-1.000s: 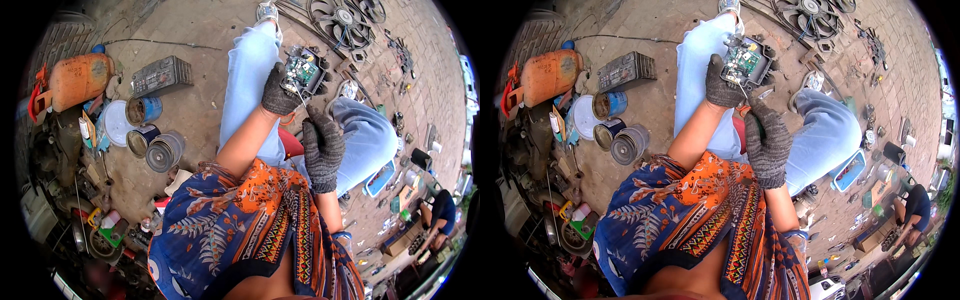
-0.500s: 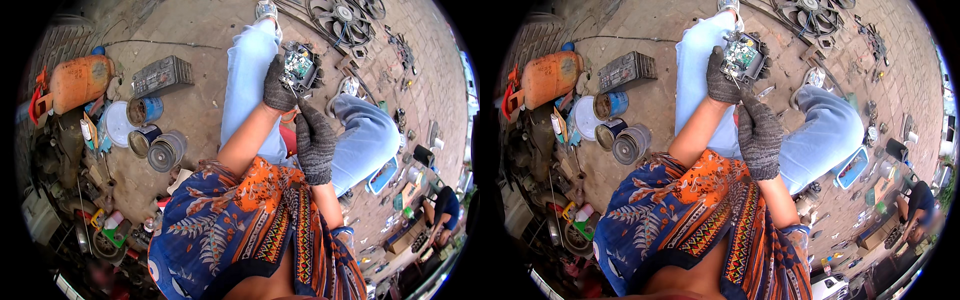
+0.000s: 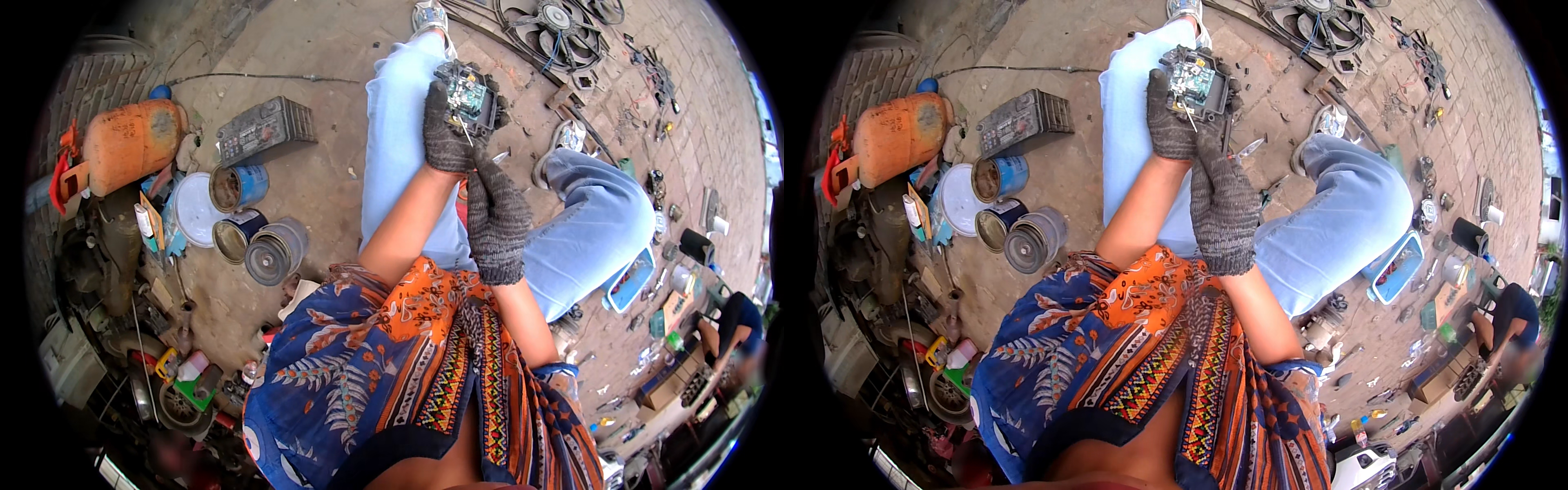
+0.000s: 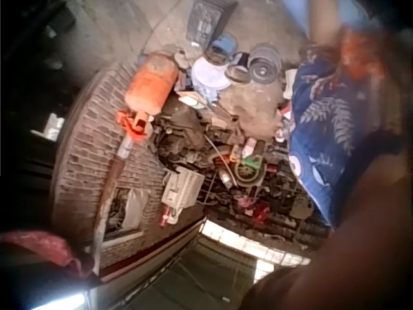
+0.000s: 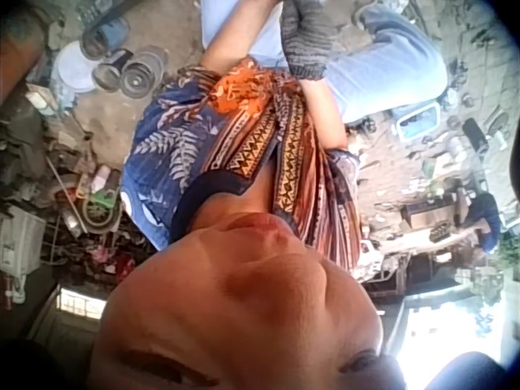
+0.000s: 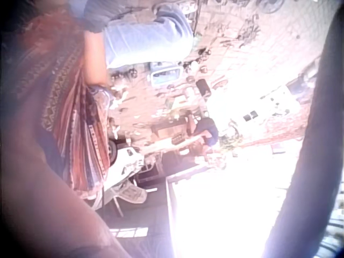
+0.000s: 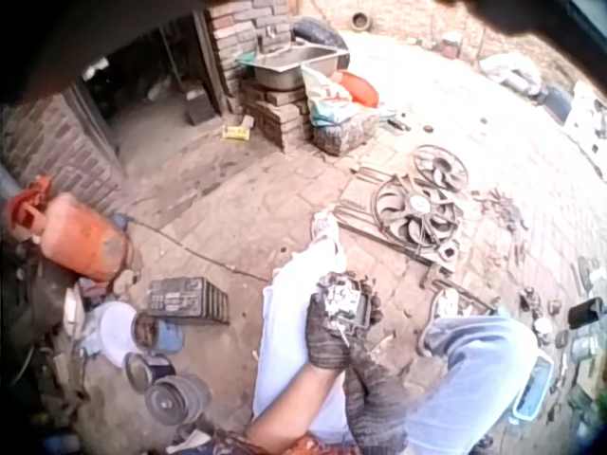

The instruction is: The person sits on the floor in a cluttered workshop and uses a screwdriver to manipulate components on a small green circuit board. They repeatedly probe and adjust parts on the board, turning it over to inspect both sides.

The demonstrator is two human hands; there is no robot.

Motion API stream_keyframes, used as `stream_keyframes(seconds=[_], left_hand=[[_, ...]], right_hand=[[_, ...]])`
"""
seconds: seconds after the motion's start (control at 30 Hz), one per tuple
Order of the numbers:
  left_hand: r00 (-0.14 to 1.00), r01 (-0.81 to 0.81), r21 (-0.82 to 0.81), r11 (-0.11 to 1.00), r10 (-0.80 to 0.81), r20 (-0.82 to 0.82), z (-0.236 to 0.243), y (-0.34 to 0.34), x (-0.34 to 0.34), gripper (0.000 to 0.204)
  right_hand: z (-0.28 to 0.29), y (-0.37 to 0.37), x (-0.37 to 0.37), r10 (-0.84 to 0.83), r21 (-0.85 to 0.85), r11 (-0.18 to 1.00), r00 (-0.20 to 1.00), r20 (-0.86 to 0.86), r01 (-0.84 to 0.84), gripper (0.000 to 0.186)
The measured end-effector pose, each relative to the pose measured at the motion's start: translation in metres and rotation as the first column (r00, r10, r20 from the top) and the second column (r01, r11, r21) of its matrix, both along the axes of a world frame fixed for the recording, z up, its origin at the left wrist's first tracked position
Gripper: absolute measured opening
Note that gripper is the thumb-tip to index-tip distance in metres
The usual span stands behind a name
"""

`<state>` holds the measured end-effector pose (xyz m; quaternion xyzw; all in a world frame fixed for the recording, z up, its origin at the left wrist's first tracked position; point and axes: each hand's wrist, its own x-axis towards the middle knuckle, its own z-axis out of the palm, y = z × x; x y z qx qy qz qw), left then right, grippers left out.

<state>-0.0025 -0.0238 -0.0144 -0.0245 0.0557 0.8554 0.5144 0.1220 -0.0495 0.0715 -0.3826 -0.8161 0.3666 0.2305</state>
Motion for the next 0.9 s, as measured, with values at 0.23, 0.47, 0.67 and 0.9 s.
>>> stream_keyframes(seconds=[0.23, 0.47, 0.67, 0.9], left_hand=[[0.999, 0.033, 0.018, 0.999, -0.033, 0.025, 0.003, -0.002, -0.002, 0.050], [0.954, 0.185, 0.223, 0.957, -0.229, 0.192, 0.007, -0.007, -0.004, 0.052], [0.990, 0.120, 0.034, 0.992, -0.122, 0.064, -0.004, -0.002, -0.003, 0.074], [0.978, 0.205, 0.018, 0.979, -0.205, 0.035, -0.002, -0.006, 0.001, 0.070]], right_hand=[[-0.002, 0.015, 0.004, 0.020, -0.121, 0.992, 0.995, -0.102, -0.033, 0.029], [0.037, 0.036, 0.020, 0.144, -0.205, 0.971, 0.986, 0.084, -0.124, 0.028], [0.034, 0.039, 0.019, 0.126, -0.270, 0.957, 0.991, 0.046, -0.109, 0.026], [0.039, 0.057, 0.024, 0.207, -0.314, 0.935, 0.973, 0.106, -0.164, 0.025]])
